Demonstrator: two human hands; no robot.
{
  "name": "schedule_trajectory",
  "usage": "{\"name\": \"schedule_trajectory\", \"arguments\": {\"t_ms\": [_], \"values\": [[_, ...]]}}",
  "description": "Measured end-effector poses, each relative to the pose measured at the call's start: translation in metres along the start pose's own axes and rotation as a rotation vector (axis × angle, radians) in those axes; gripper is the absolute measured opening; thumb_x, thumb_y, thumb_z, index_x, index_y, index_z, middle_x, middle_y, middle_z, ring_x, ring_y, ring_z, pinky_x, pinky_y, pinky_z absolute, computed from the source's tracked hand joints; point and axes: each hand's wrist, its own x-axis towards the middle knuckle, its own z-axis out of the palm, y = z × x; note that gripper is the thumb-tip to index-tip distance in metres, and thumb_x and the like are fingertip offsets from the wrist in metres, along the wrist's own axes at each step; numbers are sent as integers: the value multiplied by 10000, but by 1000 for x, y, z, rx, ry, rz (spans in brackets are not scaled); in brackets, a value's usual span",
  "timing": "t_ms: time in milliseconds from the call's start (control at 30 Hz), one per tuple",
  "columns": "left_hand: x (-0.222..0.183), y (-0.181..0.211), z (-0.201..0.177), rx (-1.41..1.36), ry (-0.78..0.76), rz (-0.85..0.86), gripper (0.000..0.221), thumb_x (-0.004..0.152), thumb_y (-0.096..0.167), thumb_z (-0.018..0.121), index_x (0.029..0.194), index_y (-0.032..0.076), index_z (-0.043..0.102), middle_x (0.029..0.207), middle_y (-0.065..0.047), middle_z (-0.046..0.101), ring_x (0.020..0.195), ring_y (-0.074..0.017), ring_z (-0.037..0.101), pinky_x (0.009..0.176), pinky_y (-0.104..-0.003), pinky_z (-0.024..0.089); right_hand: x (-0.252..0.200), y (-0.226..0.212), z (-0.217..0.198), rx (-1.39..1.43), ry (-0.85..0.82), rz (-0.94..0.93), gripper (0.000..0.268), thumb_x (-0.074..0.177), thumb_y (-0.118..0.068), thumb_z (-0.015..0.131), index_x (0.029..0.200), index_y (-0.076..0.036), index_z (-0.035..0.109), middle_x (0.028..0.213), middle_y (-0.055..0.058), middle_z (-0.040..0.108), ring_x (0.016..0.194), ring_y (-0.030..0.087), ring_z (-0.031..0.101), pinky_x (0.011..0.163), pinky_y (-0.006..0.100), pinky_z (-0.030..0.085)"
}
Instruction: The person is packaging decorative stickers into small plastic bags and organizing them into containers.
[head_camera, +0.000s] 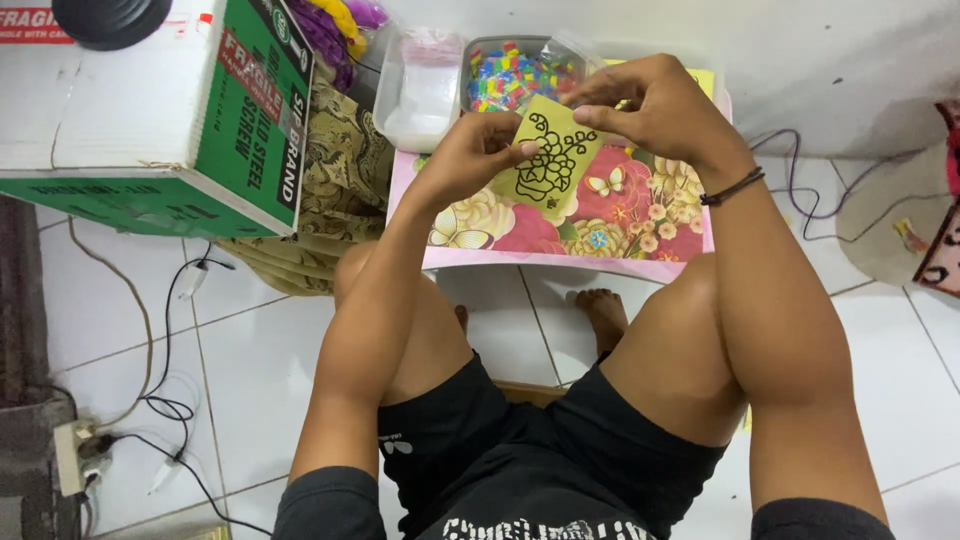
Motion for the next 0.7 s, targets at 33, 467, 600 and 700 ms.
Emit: {"name": "schedule_trajectory", "arguments": {"t_ms": [33, 467, 600, 700], "values": [[2, 0, -1, 0, 6, -4, 131, 982, 109, 708, 1017, -17, 718, 784, -1, 633, 667, -55, 503, 600, -216, 428, 0, 7, -2, 3, -6, -2, 196, 952, -57, 757, 1145, -35, 779, 817, 42, 672, 636, 100, 470, 552, 243, 366], [36, 45, 0, 562, 169, 151, 154, 891, 85, 810, 899, -11, 690, 770, -88, 717, 584, -173, 659, 537, -315, 548, -10, 45, -26, 451, 225, -109, 259, 1116, -249, 671, 1077, 6, 689, 1064, 133, 694, 837, 161, 658, 805, 272, 654], [44, 57, -17, 615, 136, 277, 145, 884, 29, 810, 948, -27, 693, 765, -80, 680, 564, -193, 589, 552, -330, 500, -11, 56, -35, 465, 274, -77, 327, 1186, -305, 649, 1059, -6, 676, 1047, 123, 694, 832, 165, 671, 821, 262, 636], [50, 48, -28, 598, 156, 203, 210, 924, 68, 821, 914, -10, 626, 800, -90, 695, 619, -177, 664, 546, -329, 542, -7, 61, -39, 474, 293, 37, 323, 1211, -306, 496, 1131, -42, 665, 1083, 75, 697, 884, 152, 701, 818, 255, 614]]}}
